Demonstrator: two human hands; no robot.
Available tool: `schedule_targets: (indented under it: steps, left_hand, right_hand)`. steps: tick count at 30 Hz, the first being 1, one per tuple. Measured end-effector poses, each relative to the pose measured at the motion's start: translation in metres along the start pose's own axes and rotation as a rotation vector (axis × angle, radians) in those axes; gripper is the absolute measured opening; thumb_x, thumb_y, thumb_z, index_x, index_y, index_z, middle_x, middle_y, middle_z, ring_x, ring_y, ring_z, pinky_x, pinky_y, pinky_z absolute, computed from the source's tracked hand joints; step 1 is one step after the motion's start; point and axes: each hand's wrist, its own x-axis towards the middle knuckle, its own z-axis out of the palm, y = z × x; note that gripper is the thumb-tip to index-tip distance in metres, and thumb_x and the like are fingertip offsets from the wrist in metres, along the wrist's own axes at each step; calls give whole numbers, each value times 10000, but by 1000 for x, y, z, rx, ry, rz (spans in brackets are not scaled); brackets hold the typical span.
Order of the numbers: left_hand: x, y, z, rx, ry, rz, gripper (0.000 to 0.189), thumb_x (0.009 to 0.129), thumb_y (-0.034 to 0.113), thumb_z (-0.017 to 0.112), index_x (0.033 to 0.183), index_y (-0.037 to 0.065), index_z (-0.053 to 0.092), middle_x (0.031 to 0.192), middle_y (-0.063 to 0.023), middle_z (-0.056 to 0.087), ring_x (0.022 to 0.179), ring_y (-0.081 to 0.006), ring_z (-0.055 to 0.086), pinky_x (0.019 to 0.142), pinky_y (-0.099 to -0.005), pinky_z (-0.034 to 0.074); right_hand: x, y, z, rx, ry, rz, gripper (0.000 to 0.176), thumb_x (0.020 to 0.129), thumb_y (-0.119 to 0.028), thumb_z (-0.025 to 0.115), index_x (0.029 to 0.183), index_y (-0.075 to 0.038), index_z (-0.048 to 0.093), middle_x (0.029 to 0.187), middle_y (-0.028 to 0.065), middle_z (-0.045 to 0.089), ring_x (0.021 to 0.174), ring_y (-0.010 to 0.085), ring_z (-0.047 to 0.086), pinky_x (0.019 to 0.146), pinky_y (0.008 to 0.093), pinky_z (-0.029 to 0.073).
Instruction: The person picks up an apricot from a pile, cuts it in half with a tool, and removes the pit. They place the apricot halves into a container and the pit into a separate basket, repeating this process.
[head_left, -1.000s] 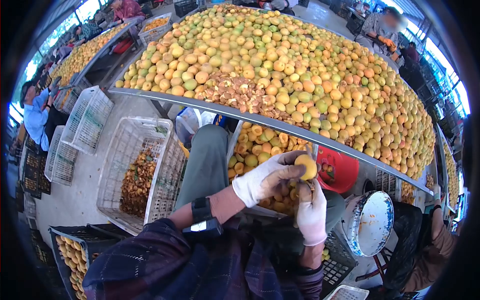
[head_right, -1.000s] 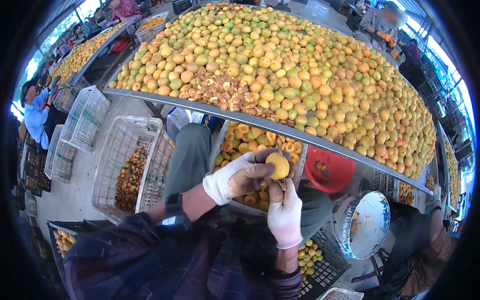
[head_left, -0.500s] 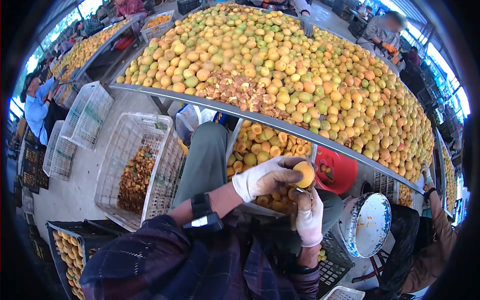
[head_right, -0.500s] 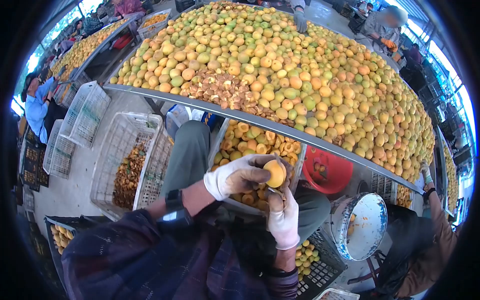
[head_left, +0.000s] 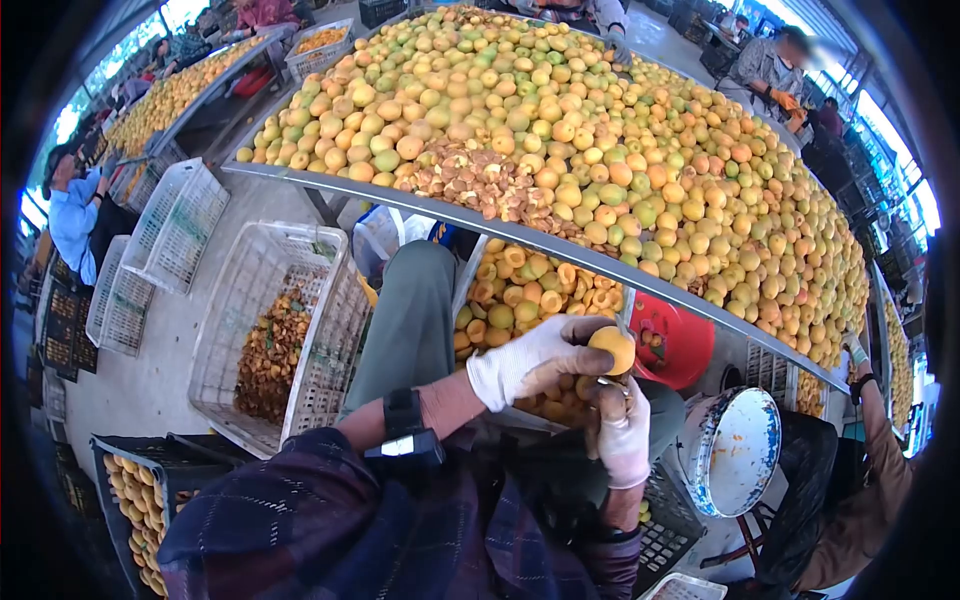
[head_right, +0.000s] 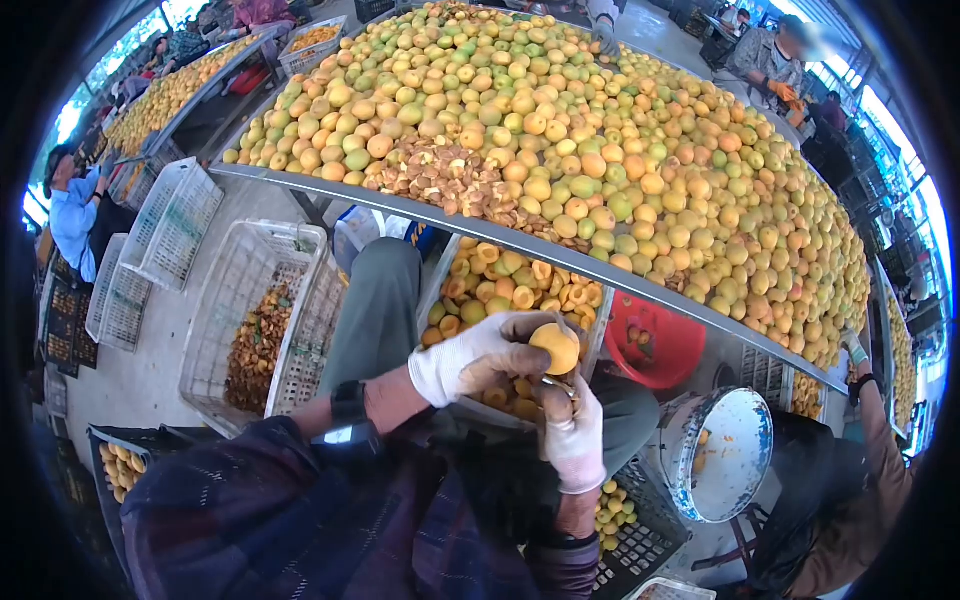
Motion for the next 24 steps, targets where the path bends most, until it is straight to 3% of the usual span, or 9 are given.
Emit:
schedule_targets:
  steps: [2, 3, 10, 11, 13, 15, 16, 18, 24]
  left_hand:
    - [0, 31, 2, 726, -133, -54, 466, 789, 186, 706, 1207, 36, 565, 1071, -24, 613, 1006, -100, 549, 856, -255, 449]
    - [-1, 40, 10, 823, -94, -167, 409, 775, 181, 694, 1145, 34, 600, 1036, -20, 620, 1003, -96, 536, 872, -246, 425]
    - [-7, -26, 9, -48, 68, 34, 407, 854, 162, 662, 1217, 25, 539, 1113, -13, 602, 1018, -96, 549, 891, -243, 431]
    - [-9, -22, 8, -49, 70, 34, 407, 854, 162, 662, 1217, 25, 539, 1113, -13, 602, 1018, -96, 549, 891, -243, 431]
    - [-9, -8, 3, 157, 25, 2, 409, 823, 173, 684, 1189, 31, 572, 1037, -4, 631, 973, -88, 565, 863, -242, 440]
    - [-11, 23, 6, 388, -10, -11, 414, 799, 181, 697, 1171, 34, 589, 1005, -10, 645, 947, -96, 576, 848, -248, 447]
    - [-11, 35, 6, 620, -40, -23, 419, 776, 189, 711, 1152, 38, 606, 973, -17, 660, 922, -103, 587, 832, -253, 453]
    - [-3, 32, -12, 928, -42, 33, 467, 706, 237, 756, 1108, 34, 631, 959, -69, 680, 885, -126, 603, 806, -271, 469]
    - [-3, 37, -10, 1157, -48, 16, 474, 719, 216, 745, 1135, 29, 616, 980, -73, 674, 900, -155, 621, 812, -275, 476]
  right_hand:
    - [2, -3, -9, -98, -76, 4, 522, 898, -537, 552, 923, -16, 568, 535, -8, 472, 332, 81, 401, 314, 215, 282]
    - [3, -2, -11, -97, -82, 5, 522, 898, -537, 552, 923, -16, 568, 535, -8, 472, 332, 81, 401, 314, 215, 282]
    - [1, 10, 3, 190, -14, 70, 488, 913, -511, 543, 977, -28, 529, 531, -9, 462, 320, 78, 385, 297, 223, 268]
    - [0, 10, 1, 170, -10, 99, 438, 907, -449, 578, 992, -21, 564, 652, -14, 527, 487, 62, 447, 433, 213, 336]
    - [1, 5, -5, 148, -3, 128, 390, 901, -388, 613, 1008, -13, 599, 773, -19, 591, 653, 45, 509, 570, 203, 405]
    - [3, -10, -9, 1, -98, 52, 462, 886, -493, 600, 959, -39, 559, 574, -38, 475, 399, 39, 403, 370, 196, 288]
    - [3, -12, -15, 2, -104, 58, 462, 886, -493, 600, 959, -39, 559, 574, -38, 475, 399, 39, 403, 370, 196, 288]
    - [6, -13, -30, -207, -249, 92, 346, 892, -303, 634, 1017, 18, 604, 792, 67, 645, 727, 125, 600, 665, 274, 474]
    - [11, -17, -39, -425, -294, 8, 251, 881, -238, 618, 935, 5, 587, 701, 91, 621, 717, 206, 651, 655, 304, 484]
